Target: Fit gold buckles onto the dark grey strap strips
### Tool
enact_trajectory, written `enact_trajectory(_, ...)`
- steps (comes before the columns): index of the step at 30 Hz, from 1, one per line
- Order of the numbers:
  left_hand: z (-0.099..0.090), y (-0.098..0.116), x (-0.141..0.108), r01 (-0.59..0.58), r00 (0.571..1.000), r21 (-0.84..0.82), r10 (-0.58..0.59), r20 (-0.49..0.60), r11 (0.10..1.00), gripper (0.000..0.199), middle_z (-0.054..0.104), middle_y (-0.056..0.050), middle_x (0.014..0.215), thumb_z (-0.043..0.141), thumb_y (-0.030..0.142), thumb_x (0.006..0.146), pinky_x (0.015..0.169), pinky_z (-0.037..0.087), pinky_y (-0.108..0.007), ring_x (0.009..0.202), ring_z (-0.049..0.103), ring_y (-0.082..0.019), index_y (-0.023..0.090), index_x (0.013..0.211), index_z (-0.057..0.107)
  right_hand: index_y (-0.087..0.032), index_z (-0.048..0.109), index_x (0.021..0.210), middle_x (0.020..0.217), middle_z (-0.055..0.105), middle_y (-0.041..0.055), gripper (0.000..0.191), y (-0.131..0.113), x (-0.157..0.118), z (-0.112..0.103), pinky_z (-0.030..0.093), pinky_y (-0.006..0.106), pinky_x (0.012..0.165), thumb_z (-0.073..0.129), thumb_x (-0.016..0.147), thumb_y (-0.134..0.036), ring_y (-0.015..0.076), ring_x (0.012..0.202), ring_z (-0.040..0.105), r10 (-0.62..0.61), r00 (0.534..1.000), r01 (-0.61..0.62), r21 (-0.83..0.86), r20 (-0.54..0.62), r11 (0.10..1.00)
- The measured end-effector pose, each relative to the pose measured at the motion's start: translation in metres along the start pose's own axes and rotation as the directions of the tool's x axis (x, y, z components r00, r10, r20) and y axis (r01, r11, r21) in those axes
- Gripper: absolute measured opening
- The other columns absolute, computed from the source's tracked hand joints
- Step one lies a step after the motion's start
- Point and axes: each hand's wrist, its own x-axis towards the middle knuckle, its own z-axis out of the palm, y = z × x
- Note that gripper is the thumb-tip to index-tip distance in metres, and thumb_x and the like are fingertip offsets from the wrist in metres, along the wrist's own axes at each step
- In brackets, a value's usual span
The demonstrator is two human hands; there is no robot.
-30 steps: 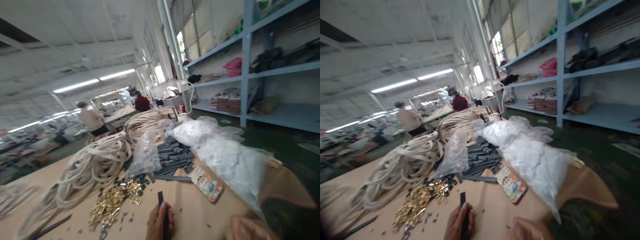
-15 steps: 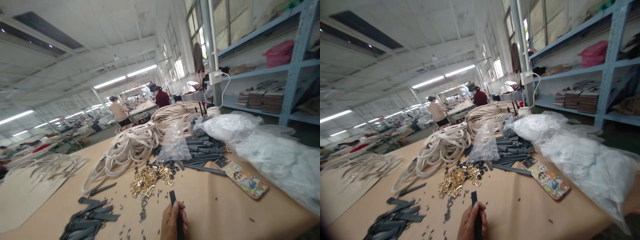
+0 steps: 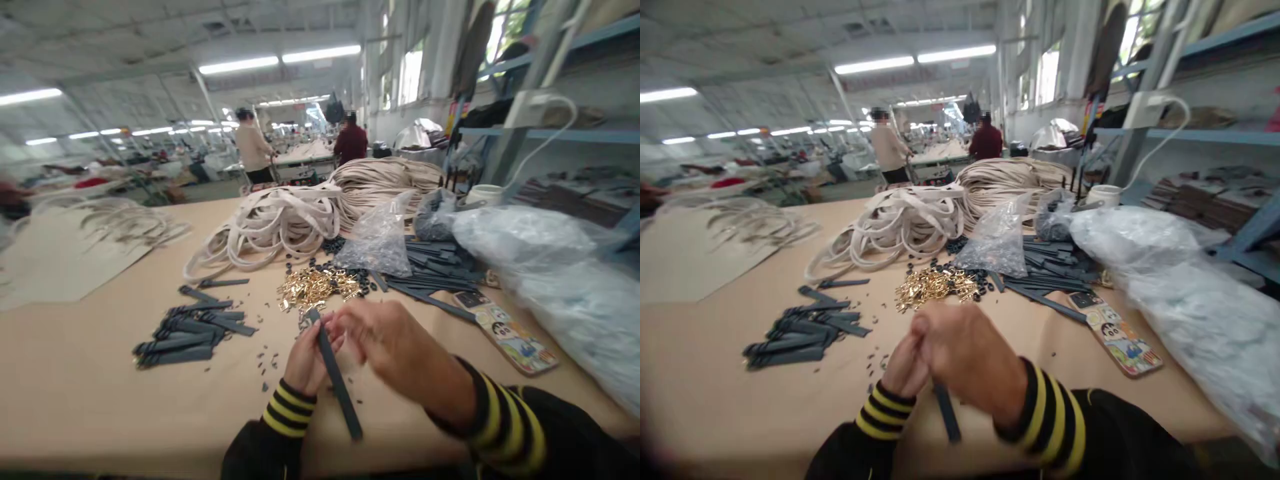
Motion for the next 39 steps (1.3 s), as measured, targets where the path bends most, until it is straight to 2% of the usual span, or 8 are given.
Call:
enact_trajectory(2, -0.002, 0.007, 0.007, -0.015, 1.000, -0.093, 0.016, 0.000, 0.996, 0.020, 0.062, -0.009, 0.091, 0.044, 0.021, 0.081, 0.078, 0.047, -0.027, 0.083, 0.059, -0.016, 0.011, 0.095, 0.054, -0.016, 0.051, 0.067, 0.041, 0.039, -0.0066, 0.030, 0.043, 0.014, 0.005, 0.031, 0.018, 0.037, 0.034, 0.086, -0.032, 0.0057, 0.034, 0.037, 0.173, 0.985, -0.173, 0.024, 0.004, 0.985)
enact_trajectory(4, -0.004, 0.011, 0.014, -0.016, 1.000, -0.169, 0.018, 0.014, 0.986, 0.020, 0.060, -0.011, 0.097, 0.044, 0.018, 0.081, 0.082, 0.046, -0.029, 0.088, 0.059, -0.017, 0.010, 0.097, 0.053, -0.017, 0.048, 0.067, 0.038, 0.033, -0.0086, 0.034, 0.087, 0.021, 0.013, 0.027, 0.017, 0.031, 0.032, 0.085, -0.040, 0.0059, 0.029, 0.032, 0.376, 0.925, -0.380, 0.143, 0.059, 0.914)
enact_trajectory(7, -0.006, 0.014, 0.029, -0.029, 0.999, -0.219, 0.033, 0.017, 0.975, 0.020, 0.060, -0.011, 0.097, 0.045, 0.017, 0.080, 0.083, 0.045, -0.028, 0.088, 0.059, -0.016, 0.011, 0.097, 0.052, -0.016, 0.047, 0.063, 0.038, 0.036, -0.0081, 0.041, 0.132, 0.022, 0.029, 0.027, 0.017, 0.031, 0.036, 0.081, -0.051, 0.0047, 0.028, 0.031, 0.487, 0.853, -0.520, 0.231, 0.186, 0.822)
enact_trajectory(13, -0.007, 0.022, 0.060, -0.074, 0.997, -0.249, 0.076, 0.001, 0.966, 0.017, 0.061, -0.010, 0.092, 0.045, 0.018, 0.081, 0.081, 0.046, -0.026, 0.085, 0.060, -0.015, 0.010, 0.094, 0.052, -0.013, 0.051, 0.078, 0.066, 0.059, 0.0019, 0.037, 0.145, 0.031, 0.053, 0.042, 0.018, 0.049, 0.055, 0.072, -0.050, 0.0091, 0.056, 0.056, 0.511, 0.709, -0.703, 0.434, 0.486, 0.563)
enact_trajectory(17, -0.011, 0.025, 0.072, -0.110, 0.994, -0.243, 0.109, -0.021, 0.964, 0.021, 0.061, -0.010, 0.093, 0.047, 0.023, 0.080, 0.078, 0.047, -0.026, 0.084, 0.060, -0.015, 0.011, 0.098, 0.051, -0.013, 0.051, 0.082, 0.075, 0.064, 0.0050, 0.029, 0.147, 0.044, 0.058, 0.047, 0.027, 0.065, 0.065, 0.067, -0.033, 0.0147, 0.069, 0.061, 0.430, 0.724, -0.688, 0.521, 0.540, 0.505)
enact_trajectory(32, -0.025, 0.038, 0.077, -0.083, 0.995, -0.194, 0.069, -0.078, 0.977, 0.029, 0.062, -0.010, 0.089, 0.042, 0.029, 0.083, 0.070, 0.048, -0.024, 0.079, 0.059, -0.015, 0.009, 0.099, 0.054, -0.013, 0.047, 0.093, 0.081, 0.063, 0.0066, 0.032, 0.154, 0.044, 0.054, 0.048, 0.026, 0.060, 0.059, 0.074, -0.036, 0.0134, 0.067, 0.061, 0.485, 0.710, -0.704, 0.523, 0.510, 0.481)
enact_trajectory(35, -0.027, 0.038, 0.076, -0.116, 0.990, -0.111, 0.106, -0.090, 0.987, 0.028, 0.062, -0.010, 0.087, 0.046, 0.028, 0.081, 0.067, 0.048, -0.023, 0.076, 0.059, -0.013, 0.009, 0.098, 0.055, -0.014, 0.045, 0.098, 0.080, 0.063, 0.0069, 0.037, 0.155, 0.044, 0.054, 0.048, 0.026, 0.059, 0.060, 0.073, -0.037, 0.0137, 0.066, 0.061, 0.487, 0.715, -0.699, 0.530, 0.502, 0.480)
enact_trajectory(39, -0.029, 0.038, 0.077, -0.227, 0.956, 0.135, 0.247, -0.158, 0.965, 0.028, 0.057, -0.002, 0.070, 0.057, 0.029, 0.072, 0.043, 0.040, -0.014, 0.054, 0.051, -0.006, 0.010, 0.093, 0.057, -0.018, 0.043, 0.105, 0.079, 0.065, 0.0058, 0.041, 0.152, 0.044, 0.046, 0.046, 0.022, 0.052, 0.061, 0.073, -0.036, 0.0131, 0.061, 0.061, 0.418, 0.774, -0.633, 0.616, 0.477, 0.469)
